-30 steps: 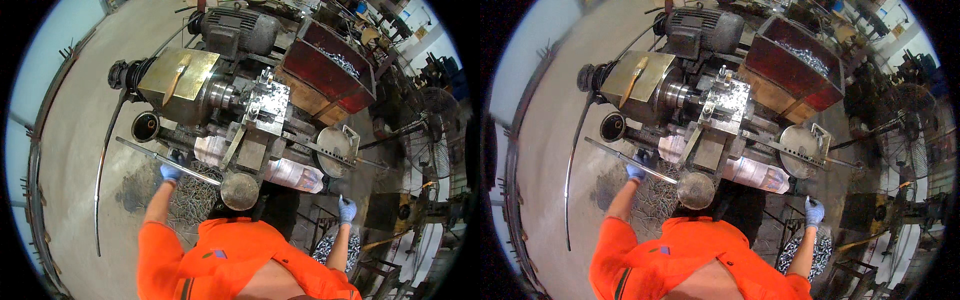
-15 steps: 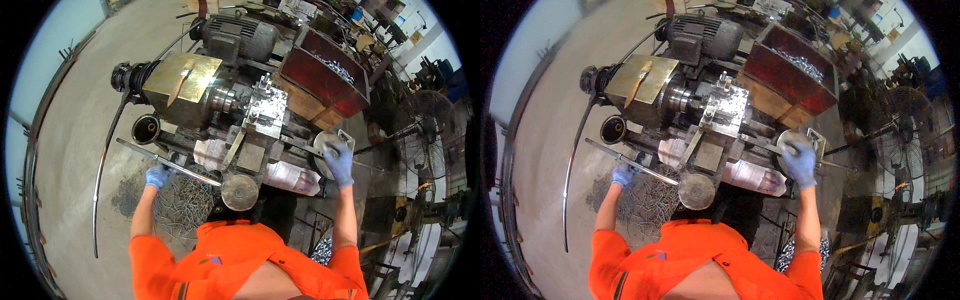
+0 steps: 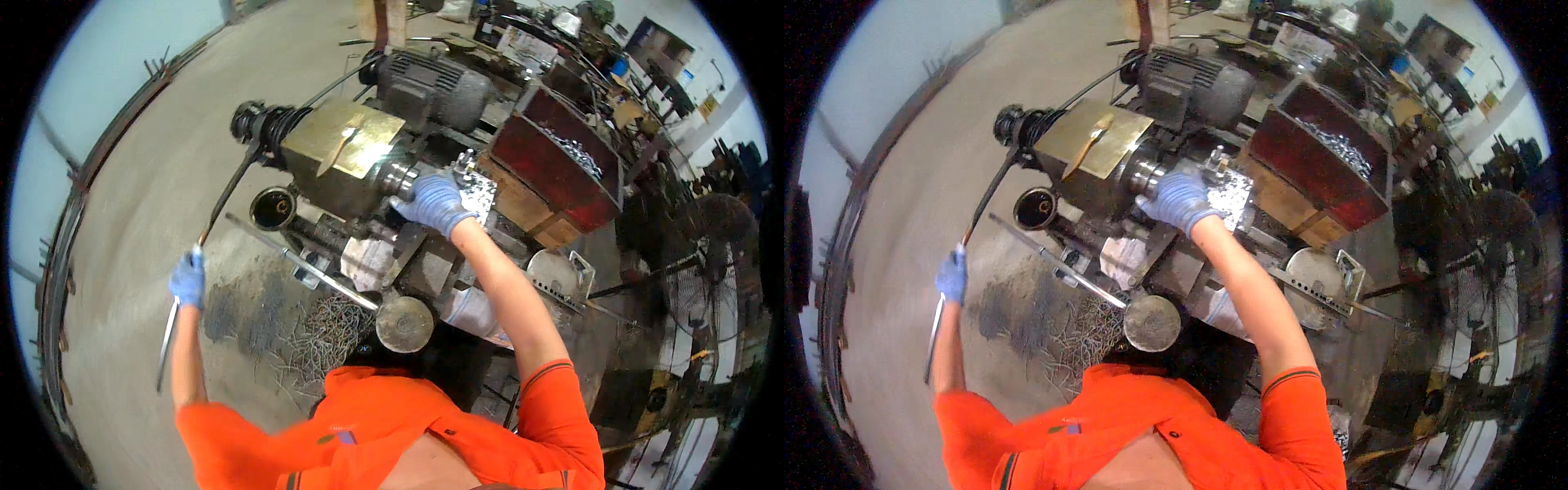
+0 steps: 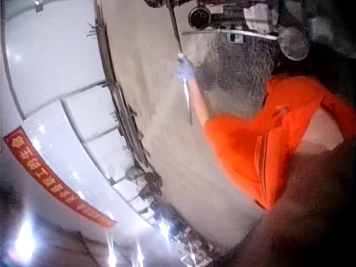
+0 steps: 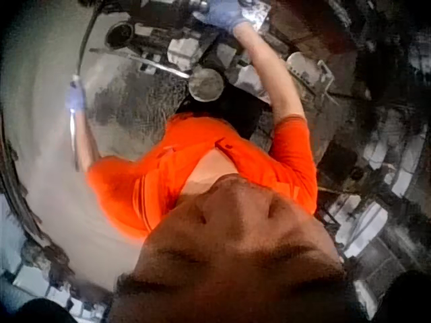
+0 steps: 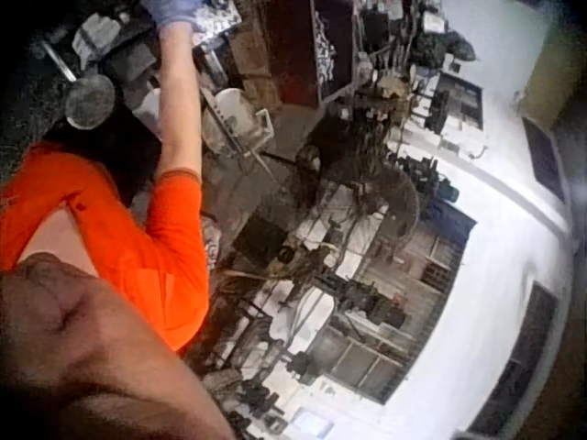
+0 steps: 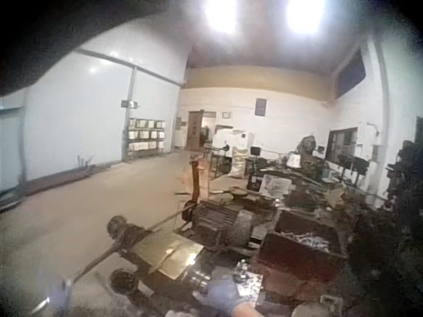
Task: The person picks up metal parts from a bin and places them one by one into the chuck of a metal lathe machine, then pulls a lever to engage the machining process before removing the finished part and repeating.
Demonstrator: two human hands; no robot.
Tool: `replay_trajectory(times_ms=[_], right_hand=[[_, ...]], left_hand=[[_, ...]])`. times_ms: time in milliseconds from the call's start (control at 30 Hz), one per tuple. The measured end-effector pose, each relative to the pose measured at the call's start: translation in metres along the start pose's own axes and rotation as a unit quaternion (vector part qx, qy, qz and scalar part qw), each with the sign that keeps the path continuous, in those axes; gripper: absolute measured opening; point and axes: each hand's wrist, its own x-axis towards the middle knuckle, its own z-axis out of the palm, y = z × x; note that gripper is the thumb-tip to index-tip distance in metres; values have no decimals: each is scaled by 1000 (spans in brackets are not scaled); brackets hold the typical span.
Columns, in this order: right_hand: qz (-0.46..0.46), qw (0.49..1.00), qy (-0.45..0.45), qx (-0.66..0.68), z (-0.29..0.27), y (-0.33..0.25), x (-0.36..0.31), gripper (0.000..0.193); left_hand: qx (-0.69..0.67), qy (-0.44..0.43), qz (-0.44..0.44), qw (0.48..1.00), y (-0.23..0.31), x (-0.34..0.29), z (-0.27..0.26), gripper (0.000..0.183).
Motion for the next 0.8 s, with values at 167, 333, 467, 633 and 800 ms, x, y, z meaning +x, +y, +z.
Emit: replay_trajectory(times_ms=[167, 333, 467, 633, 800], right_hand=[[6, 998, -35, 50, -1, 3, 5, 51], [29, 994, -61, 84, 0, 4, 6, 50], [64, 988, -72, 124, -8, 4, 3, 47], [77, 993, 19, 90, -59, 19, -30, 48], [133, 955, 253, 79, -99, 135, -73, 37]], left_hand=[[-17, -24, -31, 999, 53, -69, -3, 52], [-15, -61, -34, 997, 57, -69, -8, 50], [1, -49, 52, 997, 53, -60, -7, 50], [-116, 80, 191, 971, 106, -53, -47, 45], [-313, 147, 293, 892, 197, -41, -79, 49]])
